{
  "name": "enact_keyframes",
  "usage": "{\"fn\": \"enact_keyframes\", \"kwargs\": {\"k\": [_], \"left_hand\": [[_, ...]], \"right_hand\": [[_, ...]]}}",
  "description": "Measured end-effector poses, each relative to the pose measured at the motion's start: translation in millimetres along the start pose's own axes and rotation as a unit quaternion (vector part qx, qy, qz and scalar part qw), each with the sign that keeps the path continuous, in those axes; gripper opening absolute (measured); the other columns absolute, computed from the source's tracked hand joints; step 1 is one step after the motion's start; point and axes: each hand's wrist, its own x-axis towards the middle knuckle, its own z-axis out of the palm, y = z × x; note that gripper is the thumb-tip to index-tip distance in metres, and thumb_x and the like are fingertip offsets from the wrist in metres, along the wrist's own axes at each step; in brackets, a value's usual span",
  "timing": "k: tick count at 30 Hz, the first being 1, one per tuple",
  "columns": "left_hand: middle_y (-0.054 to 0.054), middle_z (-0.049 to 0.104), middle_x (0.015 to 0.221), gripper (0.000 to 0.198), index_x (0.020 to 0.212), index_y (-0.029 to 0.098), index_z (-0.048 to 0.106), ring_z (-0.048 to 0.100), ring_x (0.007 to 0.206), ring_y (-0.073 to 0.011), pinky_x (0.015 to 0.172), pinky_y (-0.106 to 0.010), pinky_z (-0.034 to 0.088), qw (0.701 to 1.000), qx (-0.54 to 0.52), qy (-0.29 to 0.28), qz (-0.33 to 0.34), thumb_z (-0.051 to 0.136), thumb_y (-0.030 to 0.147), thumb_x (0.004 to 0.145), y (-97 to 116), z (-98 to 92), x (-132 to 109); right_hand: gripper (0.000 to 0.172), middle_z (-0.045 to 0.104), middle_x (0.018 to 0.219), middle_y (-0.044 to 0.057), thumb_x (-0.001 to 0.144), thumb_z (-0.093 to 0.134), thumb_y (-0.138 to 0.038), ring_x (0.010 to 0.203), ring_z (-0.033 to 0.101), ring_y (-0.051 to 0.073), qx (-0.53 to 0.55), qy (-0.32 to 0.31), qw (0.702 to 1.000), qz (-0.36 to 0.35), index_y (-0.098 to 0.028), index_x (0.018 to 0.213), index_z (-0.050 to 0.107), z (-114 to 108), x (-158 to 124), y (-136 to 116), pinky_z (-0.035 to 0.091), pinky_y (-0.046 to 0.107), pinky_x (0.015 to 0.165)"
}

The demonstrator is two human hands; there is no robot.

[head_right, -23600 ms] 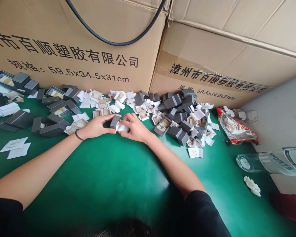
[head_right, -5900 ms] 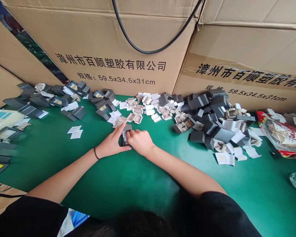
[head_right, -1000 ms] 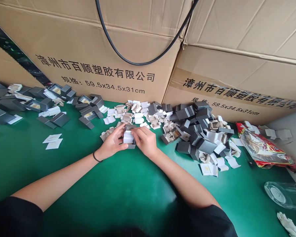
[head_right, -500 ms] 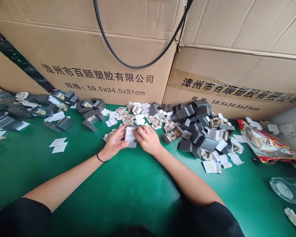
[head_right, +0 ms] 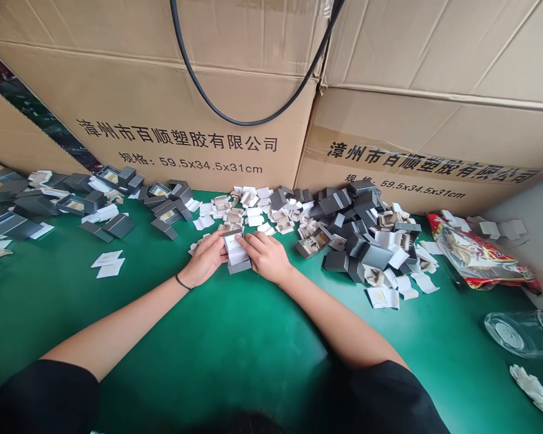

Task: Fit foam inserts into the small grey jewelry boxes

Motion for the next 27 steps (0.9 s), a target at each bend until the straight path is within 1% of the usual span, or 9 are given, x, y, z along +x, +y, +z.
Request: {"fn": "enact_keyframes", "kwargs": {"k": [2,5,9,11,13,17,21,24,27], "left_hand": [[-0.008,0.064,0.103,0.043,0.107,0.017,0.056,0.061,0.091,-0.0201,0.077,-0.032,0.051,0.994,0.097,0.037,0.037,0.056,0.049,0.08,2,-1.4,3],[-0.006,0.066,0.096,0.037,0.098,0.016,0.062,0.06,0.089,-0.0186,0.079,-0.028,0.048,0.959,0.256,0.029,0.115,0.061,0.046,0.077,6,-7.6,6],[-0.006,0.069,0.086,0.037,0.096,0.014,0.066,0.061,0.074,-0.0173,0.065,-0.026,0.047,0.919,0.37,0.06,0.121,0.059,0.046,0.079,9,-14.5,5],[-0.005,0.07,0.081,0.037,0.093,0.014,0.068,0.061,0.069,-0.0171,0.06,-0.026,0.046,0.909,0.398,0.072,0.106,0.057,0.046,0.079,9,-14.6,3],[-0.005,0.07,0.082,0.035,0.091,0.014,0.069,0.062,0.071,-0.0176,0.061,-0.026,0.046,0.904,0.409,0.068,0.104,0.057,0.045,0.079,9,-13.3,3],[-0.005,0.071,0.09,0.034,0.092,0.016,0.066,0.064,0.081,-0.0199,0.07,-0.029,0.049,0.918,0.375,0.069,0.107,0.065,0.044,0.073,7,-11.3,5],[-0.008,0.068,0.103,0.03,0.089,0.018,0.057,0.064,0.094,-0.0229,0.08,-0.034,0.051,0.943,0.305,0.066,0.112,0.068,0.039,0.071,3,-10.7,5],[-0.01,0.067,0.109,0.029,0.095,0.02,0.049,0.063,0.101,-0.0239,0.083,-0.037,0.05,0.957,0.26,0.058,0.116,0.065,0.035,0.075,5,-8.5,2],[-0.01,0.065,0.112,0.034,0.109,0.021,0.047,0.058,0.111,-0.0244,0.088,-0.037,0.048,0.959,0.251,0.032,0.127,0.06,0.032,0.08,10,-5.3,-2]], "right_hand": [[0.039,0.066,0.104,0.009,0.089,0.036,-0.014,0.094,0.057,0.019,0.028,0.012,0.999,-0.023,-0.018,0.121,0.057,0,1,-2,0.05,0.031,0.076],[0.039,0.067,0.096,0.006,0.088,0.033,-0.01,0.091,0.059,0.016,0.12,0.042,0.992,-0.029,-0.022,0.109,0.063,0,0,-5,0.051,0.029,0.074],[0.04,0.065,0.092,0.005,0.089,0.027,-0.012,0.081,0.06,0.015,0.198,0.085,0.96,0.176,-0.021,0.095,0.065,1,0,2,0.05,0.029,0.072],[0.035,0.063,0.094,0.006,0.09,0.029,-0.017,0.081,0.059,0.017,0.15,0.051,0.947,0.281,-0.02,0.102,0.062,1,4,10,0.048,0.029,0.07],[0.033,0.062,0.098,0.007,0.092,0.032,-0.025,0.088,0.056,0.02,0.064,-0.008,0.943,0.326,-0.02,0.112,0.058,3,13,17,0.045,0.03,0.071],[0.042,0.057,0.105,0.014,0.092,0.036,-0.043,0.099,0.048,0.027,-0.11,-0.103,0.942,0.299,-0.016,0.122,0.05,14,39,23,0.038,0.037,0.08],[0.044,0.059,0.1,0.015,0.087,0.044,-0.05,0.095,0.048,0.028,-0.139,-0.147,0.932,0.302,-0.015,0.112,0.054,31,59,23,0.037,0.04,0.08],[0.036,0.061,0.096,0.015,0.085,0.05,-0.044,0.092,0.049,0.03,-0.096,-0.101,0.946,0.294,-0.016,0.106,0.057,34,59,24,0.039,0.042,0.079],[0.036,0.061,0.101,0.014,0.085,0.049,-0.037,0.095,0.05,0.03,-0.012,-0.018,0.966,0.256,-0.016,0.114,0.054,22,44,24,0.042,0.044,0.082]]}}
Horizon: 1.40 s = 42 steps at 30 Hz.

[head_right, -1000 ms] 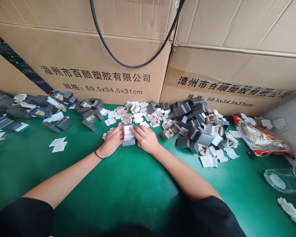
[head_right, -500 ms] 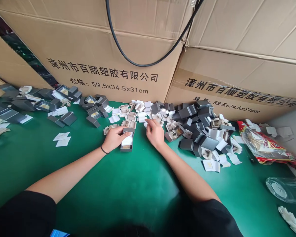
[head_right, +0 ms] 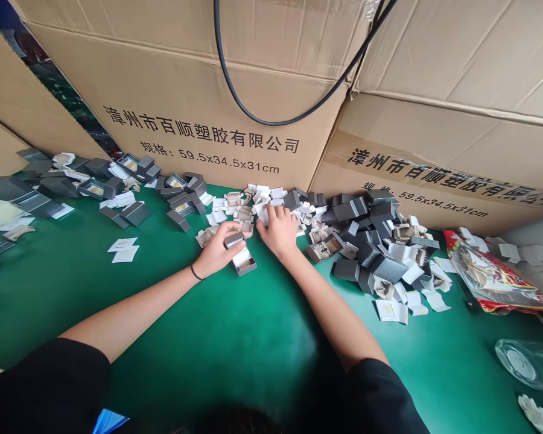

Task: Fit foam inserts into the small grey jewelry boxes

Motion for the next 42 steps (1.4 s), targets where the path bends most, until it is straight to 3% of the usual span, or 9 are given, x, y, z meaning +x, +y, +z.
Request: {"fn": "enact_keyframes", "kwargs": {"k": [3,6,13,23,29,32,37,42], "left_hand": [[-0.009,0.063,0.116,0.049,0.127,0.022,0.045,0.053,0.118,-0.0251,0.096,-0.037,0.043,0.999,0.026,-0.008,0.021,0.059,0.032,0.08,4,-1.2,-1],[-0.008,0.061,0.12,0.059,0.137,0.021,0.039,0.052,0.119,-0.0246,0.103,-0.036,0.038,0.997,0.07,-0.003,0.026,0.056,0.035,0.082,3,-2.7,-1],[-0.006,0.045,0.14,0.058,0.136,0.017,0.043,0.04,0.13,-0.0263,0.109,-0.035,0.032,0.993,0.11,-0.031,0.038,0.052,0.039,0.084,-3,-3.0,0],[-0.008,0.044,0.141,0.063,0.139,0.015,0.039,0.041,0.129,-0.0285,0.109,-0.037,0.033,0.987,0.141,-0.065,0.048,0.054,0.036,0.082,-1,-1.8,2],[-0.005,0.037,0.146,0.072,0.147,0.02,0.016,0.034,0.134,-0.0267,0.111,-0.036,0.029,0.976,0.181,-0.096,0.07,0.05,0.029,0.084,0,0.9,0],[-0.005,0.033,0.148,0.072,0.148,0.021,0.012,0.032,0.135,-0.0266,0.11,-0.036,0.029,0.973,0.187,-0.105,0.082,0.048,0.028,0.085,1,1.8,0],[-0.007,0.023,0.152,0.073,0.148,0.019,0.009,0.03,0.136,-0.0276,0.11,-0.035,0.028,0.972,0.186,-0.112,0.093,0.047,0.031,0.087,-1,2.2,-1],[-0.009,0.016,0.154,0.077,0.148,0.018,0.004,0.032,0.135,-0.0274,0.11,-0.034,0.029,0.976,0.162,-0.122,0.084,0.048,0.034,0.087,-5,4.4,-3]], "right_hand": [[0.039,0.058,0.111,0.012,0.087,0.046,-0.032,0.1,0.049,0.027,0.104,0.007,0.993,-0.062,-0.018,0.123,0.047,-17,-19,7,0.044,0.042,0.087],[0.04,0.057,0.116,0.011,0.087,0.047,-0.03,0.105,0.049,0.026,0.129,-0.014,0.985,-0.109,-0.019,0.126,0.046,-25,-33,11,0.044,0.042,0.09],[0.041,0.055,0.125,0.01,0.09,0.048,-0.033,0.109,0.049,0.024,0.182,0.014,0.974,-0.135,-0.02,0.128,0.043,-13,-39,6,0.045,0.042,0.092],[0.044,0.053,0.131,0.009,0.089,0.052,-0.036,0.113,0.049,0.023,0.215,0.018,0.971,-0.099,-0.023,0.13,0.044,-14,-42,1,0.046,0.042,0.095],[0.045,0.055,0.128,0.008,0.088,0.053,-0.037,0.109,0.053,0.021,0.266,0.011,0.962,-0.053,-0.025,0.131,0.043,-14,-43,-3,0.052,0.038,0.09],[0.044,0.055,0.128,0.007,0.089,0.051,-0.037,0.109,0.054,0.021,0.286,0.002,0.957,-0.048,-0.026,0.131,0.043,-14,-42,-4,0.053,0.038,0.089],[0.047,0.057,0.124,0.008,0.086,0.055,-0.044,0.107,0.056,0.02,0.356,-0.007,0.933,-0.047,-0.024,0.127,0.047,-18,-40,-5,0.054,0.036,0.089],[0.045,0.055,0.125,0.007,0.086,0.052,-0.046,0.107,0.056,0.019,0.441,-0.039,0.896,0.034,-0.024,0.125,0.049,-20,-40,-10,0.055,0.034,0.086]]}}
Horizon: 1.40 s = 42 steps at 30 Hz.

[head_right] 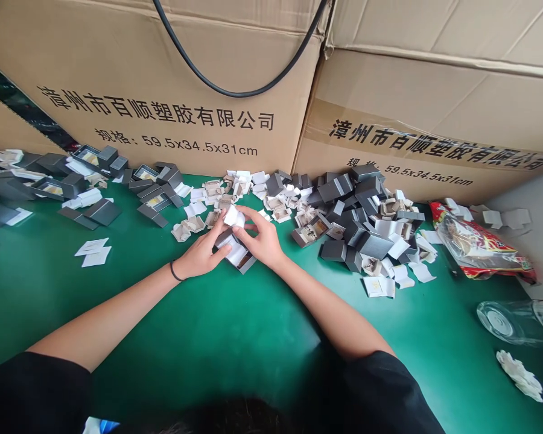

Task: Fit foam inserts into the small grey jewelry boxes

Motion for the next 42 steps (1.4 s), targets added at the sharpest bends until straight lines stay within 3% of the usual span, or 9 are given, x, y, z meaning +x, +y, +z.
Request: {"fn": "enact_keyframes", "kwargs": {"k": [5,11,18,25,29,32,35,37,42], "left_hand": [[-0.011,0.015,0.154,0.078,0.148,0.02,0.004,0.041,0.129,-0.0276,0.106,-0.036,0.035,1.0,-0.006,-0.004,0.012,0.049,0.038,0.087,-2,2.4,-1],[-0.006,0.021,0.153,0.069,0.148,0.022,0.014,0.027,0.137,-0.0267,0.112,-0.034,0.025,0.999,0.024,-0.007,0.027,0.047,0.035,0.089,2,-0.4,0],[-0.006,0.032,0.148,0.06,0.145,0.022,0.023,0.031,0.136,-0.0239,0.112,-0.034,0.026,0.998,0.04,-0.027,0.042,0.042,0.034,0.09,0,0.1,0],[-0.011,0.03,0.148,0.074,0.147,0.02,0.016,0.033,0.133,-0.029,0.111,-0.039,0.028,0.998,0.035,-0.045,0.014,0.052,0.037,0.085,5,-3.8,1],[-0.012,0.042,0.139,0.076,0.147,0.023,0.015,0.041,0.127,-0.0274,0.107,-0.039,0.033,0.998,-0.02,-0.064,-0.008,0.055,0.035,0.083,4,-6.2,1],[-0.012,0.048,0.132,0.077,0.146,0.024,0.017,0.045,0.123,-0.0259,0.103,-0.038,0.038,0.996,-0.086,-0.018,-0.022,0.058,0.036,0.082,-2,-6.6,4],[-0.013,0.046,0.134,0.078,0.144,0.023,0.022,0.046,0.122,-0.0264,0.099,-0.037,0.042,0.985,-0.16,0.056,-0.043,0.061,0.041,0.08,-9,-7.0,7],[-0.014,0.047,0.132,0.078,0.143,0.022,0.026,0.048,0.121,-0.0267,0.095,-0.035,0.045,0.976,-0.192,0.096,-0.049,0.063,0.044,0.078,-11,-7.2,8],[-0.014,0.055,0.122,0.08,0.14,0.019,0.031,0.055,0.111,-0.0245,0.086,-0.031,0.05,0.968,-0.203,0.136,-0.052,0.065,0.05,0.074,-13,-6.7,7]], "right_hand": [[0.051,0.056,0.124,0.009,0.082,0.058,-0.043,0.108,0.057,0.02,0.07,0.012,0.997,0.04,-0.024,0.128,0.044,-3,1,3,0.056,0.035,0.083],[0.049,0.055,0.126,0.008,0.079,0.061,-0.037,0.108,0.056,0.021,-0.003,0.009,1.0,0.013,-0.023,0.125,0.05,-13,-1,3,0.057,0.034,0.08],[0.052,0.054,0.13,0.006,0.082,0.058,-0.037,0.113,0.055,0.021,-0.047,-0.007,0.999,-0.018,-0.025,0.132,0.045,-7,-3,4,0.055,0.035,0.086],[0.067,0.055,0.128,0.008,0.085,0.051,-0.029,0.11,0.053,0.025,-0.19,-0.005,0.982,-0.015,-0.022,0.144,0.022,-21,-6,20,0.054,0.04,0.082],[0.06,0.051,0.131,0.01,0.086,0.047,-0.027,0.111,0.047,0.03,-0.314,-0.049,0.946,-0.06,-0.018,0.142,0.028,-31,-5,33,0.042,0.05,0.093],[0.05,0.047,0.134,0.011,0.091,0.038,-0.031,0.115,0.044,0.029,-0.317,-0.017,0.946,-0.075,-0.019,0.139,0.033,-33,-5,27,0.038,0.049,0.095],[0.041,0.055,0.122,0.011,0.096,0.028,-0.037,0.111,0.047,0.024,-0.26,-0.007,0.959,-0.113,-0.02,0.129,0.043,-31,-7,14,0.04,0.043,0.094],[0.042,0.058,0.116,0.01,0.095,0.029,-0.045,0.107,0.049,0.024,-0.242,-0.046,0.955,-0.163,-0.019,0.12,0.051,-29,-9,8,0.041,0.041,0.092],[0.044,0.062,0.114,0.009,0.087,0.046,-0.054,0.104,0.047,0.026,-0.317,-0.15,0.905,-0.242,-0.018,0.106,0.062,-24,-10,8,0.039,0.042,0.089]]}}
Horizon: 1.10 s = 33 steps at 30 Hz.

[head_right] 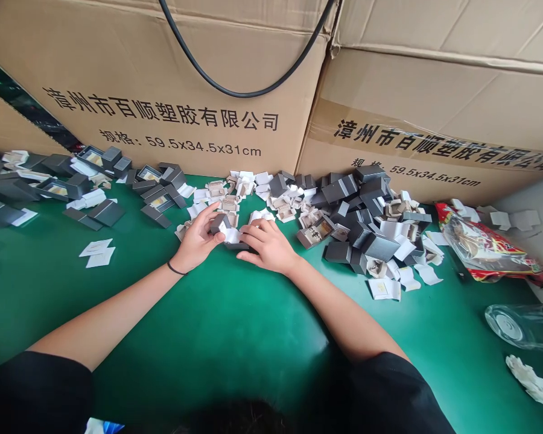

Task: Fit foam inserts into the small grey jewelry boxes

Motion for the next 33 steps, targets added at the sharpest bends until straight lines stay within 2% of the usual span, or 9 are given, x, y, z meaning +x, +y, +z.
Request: {"fn": "enact_keyframes", "kwargs": {"k": [4,9,16,26,33], "left_hand": [[-0.015,0.054,0.125,0.078,0.139,0.02,0.032,0.054,0.112,-0.0246,0.085,-0.03,0.05,1.0,0.007,-0.001,-0.001,0.065,0.05,0.075,-0.4,-0.1,0.1],[-0.015,0.054,0.126,0.078,0.138,0.019,0.034,0.053,0.115,-0.0262,0.088,-0.032,0.05,1.0,0.011,0.001,-0.005,0.064,0.051,0.074,1.6,0.2,1.1],[-0.016,0.052,0.128,0.076,0.139,0.02,0.032,0.052,0.116,-0.0262,0.09,-0.034,0.049,1.0,0.002,-0.022,-0.012,0.065,0.046,0.076,1.3,0.3,0.5],[-0.013,0.052,0.125,0.07,0.135,0.024,0.032,0.054,0.113,-0.0235,0.088,-0.033,0.05,0.999,-0.02,-0.03,-0.011,0.067,0.039,0.076,-0.3,0.9,-0.8],[-0.013,0.048,0.13,0.065,0.134,0.024,0.035,0.049,0.12,-0.0243,0.089,-0.031,0.049,0.999,0.008,-0.047,-0.014,0.066,0.036,0.078,0.2,-0.4,-1.6]], "right_hand": [[0.038,0.064,0.11,0.008,0.091,0.043,-0.046,0.101,0.048,0.024,-0.026,-0.028,0.999,-0.013,-0.018,0.108,0.063,0.8,1.2,1.4,0.038,0.041,0.086],[0.034,0.067,0.105,0.007,0.092,0.045,-0.041,0.098,0.047,0.024,-0.018,-0.029,0.999,-0.019,-0.018,0.108,0.063,1.0,1.3,-0.9,0.039,0.04,0.083],[0.031,0.065,0.111,0.005,0.09,0.047,-0.038,0.098,0.044,0.025,0.011,-0.039,0.999,-0.012,-0.018,0.106,0.065,4.6,0.0,-2.3,0.039,0.039,0.08],[0.029,0.067,0.105,0.005,0.088,0.049,-0.035,0.098,0.042,0.025,0.016,-0.056,0.998,-0.003,-0.02,0.108,0.065,2.6,4.8,-1.1,0.033,0.041,0.085],[0.032,0.068,0.103,0.008,0.089,0.05,-0.038,0.101,0.047,0.024,0.024,-0.04,0.999,0.01,-0.018,0.109,0.065,7.2,-0.6,-2.8,0.04,0.04,0.083]]}}
